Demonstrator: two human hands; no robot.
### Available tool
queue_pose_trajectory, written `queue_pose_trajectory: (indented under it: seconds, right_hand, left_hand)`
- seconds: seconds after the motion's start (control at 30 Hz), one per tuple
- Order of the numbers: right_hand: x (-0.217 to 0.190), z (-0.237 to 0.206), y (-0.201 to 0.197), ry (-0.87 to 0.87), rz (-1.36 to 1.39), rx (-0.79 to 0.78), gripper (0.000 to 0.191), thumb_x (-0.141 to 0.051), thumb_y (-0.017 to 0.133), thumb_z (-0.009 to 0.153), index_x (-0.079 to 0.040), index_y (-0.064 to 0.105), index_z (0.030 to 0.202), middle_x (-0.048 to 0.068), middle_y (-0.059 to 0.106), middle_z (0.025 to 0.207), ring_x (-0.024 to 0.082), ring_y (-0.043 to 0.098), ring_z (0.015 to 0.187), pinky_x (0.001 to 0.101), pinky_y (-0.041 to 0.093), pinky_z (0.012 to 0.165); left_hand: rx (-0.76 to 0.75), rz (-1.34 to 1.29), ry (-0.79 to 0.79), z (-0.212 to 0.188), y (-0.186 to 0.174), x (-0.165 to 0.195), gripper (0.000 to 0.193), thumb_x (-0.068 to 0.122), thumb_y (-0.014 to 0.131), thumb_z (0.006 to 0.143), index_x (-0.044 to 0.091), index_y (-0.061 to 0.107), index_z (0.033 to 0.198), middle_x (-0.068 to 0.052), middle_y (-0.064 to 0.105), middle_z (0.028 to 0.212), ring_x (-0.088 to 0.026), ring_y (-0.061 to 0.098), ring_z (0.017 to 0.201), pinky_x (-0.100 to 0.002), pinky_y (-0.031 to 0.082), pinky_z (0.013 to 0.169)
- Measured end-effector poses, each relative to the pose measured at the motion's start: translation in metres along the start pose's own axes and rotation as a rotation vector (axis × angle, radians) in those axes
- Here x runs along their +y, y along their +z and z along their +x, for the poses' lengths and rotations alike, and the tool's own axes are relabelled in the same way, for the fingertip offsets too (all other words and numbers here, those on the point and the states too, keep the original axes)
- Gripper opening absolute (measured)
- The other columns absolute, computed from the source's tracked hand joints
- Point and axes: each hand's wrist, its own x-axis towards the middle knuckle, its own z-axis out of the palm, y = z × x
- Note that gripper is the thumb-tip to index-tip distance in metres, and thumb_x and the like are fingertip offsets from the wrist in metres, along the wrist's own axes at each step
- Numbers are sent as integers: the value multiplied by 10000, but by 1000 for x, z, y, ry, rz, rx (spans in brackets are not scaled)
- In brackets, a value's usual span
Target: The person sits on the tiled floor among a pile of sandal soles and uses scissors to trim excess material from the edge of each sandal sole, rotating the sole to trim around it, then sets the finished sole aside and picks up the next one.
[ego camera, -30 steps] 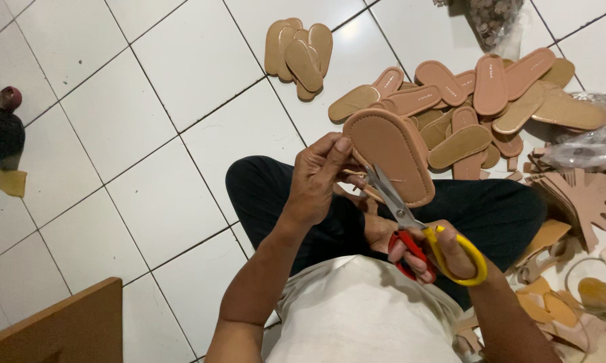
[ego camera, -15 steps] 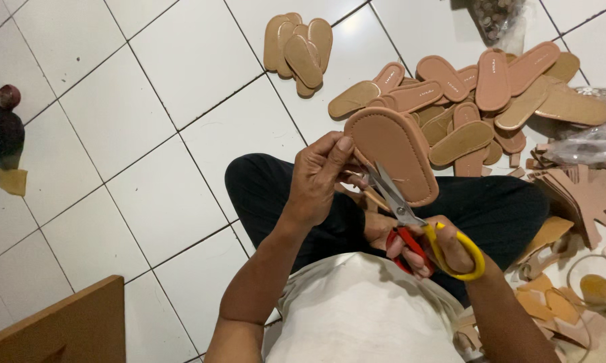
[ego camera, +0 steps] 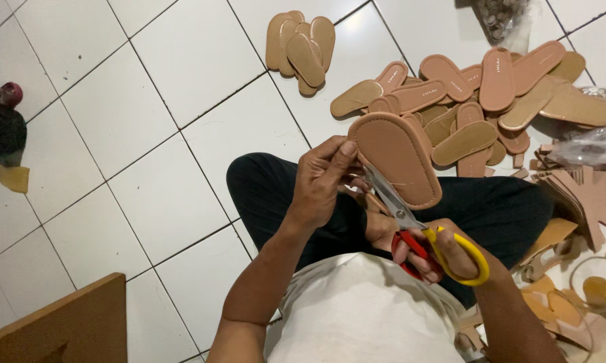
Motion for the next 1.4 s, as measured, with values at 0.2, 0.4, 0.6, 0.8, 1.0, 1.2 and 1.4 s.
queue_pose_trajectory:
  seconds: [0.2,0.4,0.6,0.8,1.0,1.2,1.4]
  right_hand:
    - [6,2,-6,2,102,-44,1023,-856,446,827,125,697,975,17,535,572,90,496,422,252,470,397]
    - [17,2,-16,-27,158,-110,1038,-848,439,843,149,675,1013,20,531,590,86,483,426,261,485,388]
    - [27,3,-19,27,253,-105,1067,-872,427,832,154,644,1033,16,509,601,89,479,443,261,484,401]
    - [35,8,-21,-15,196,-49,1032,-876,465,808,124,612,1016,36,531,623,104,491,454,268,474,400]
    - [37,7,-24,-21,144,-52,1064,-876,465,828,149,648,1050,35,537,650,96,490,484,243,436,445]
    - [31,9,-23,18,208,-128,1032,-867,431,826,115,605,1094,49,543,655,108,516,503,266,482,463]
    - [24,8,-15,-36,192,-18,929,-833,463,816,58,562,1061,48,514,605,111,496,443,269,472,382]
  left_hand:
    - [-18,52,-12,-2,-1,3,302,294,571,1096,22,700,1100,-48,723,927,-120,723,791,-266,634,688]
    - [-54,72,36,-2,-2,2,299,299,577,1106,28,704,1096,-57,724,934,-132,729,790,-282,637,688]
    - [-61,80,32,-4,-2,2,306,305,567,1118,29,696,1091,-58,731,907,-131,737,805,-275,636,706]
    - [-42,80,17,-5,0,2,312,307,564,1103,27,700,1117,-61,739,928,-121,721,767,-264,627,699]
    - [-40,74,12,-3,1,1,310,313,569,1099,33,697,1137,-48,730,932,-116,708,773,-262,616,703]
    - [-41,79,24,-2,3,1,325,327,567,1120,31,701,1119,-48,726,924,-132,722,806,-286,624,727]
    - [-34,98,24,-3,4,0,321,335,569,1106,43,703,1123,-41,723,915,-126,716,788,-275,615,722]
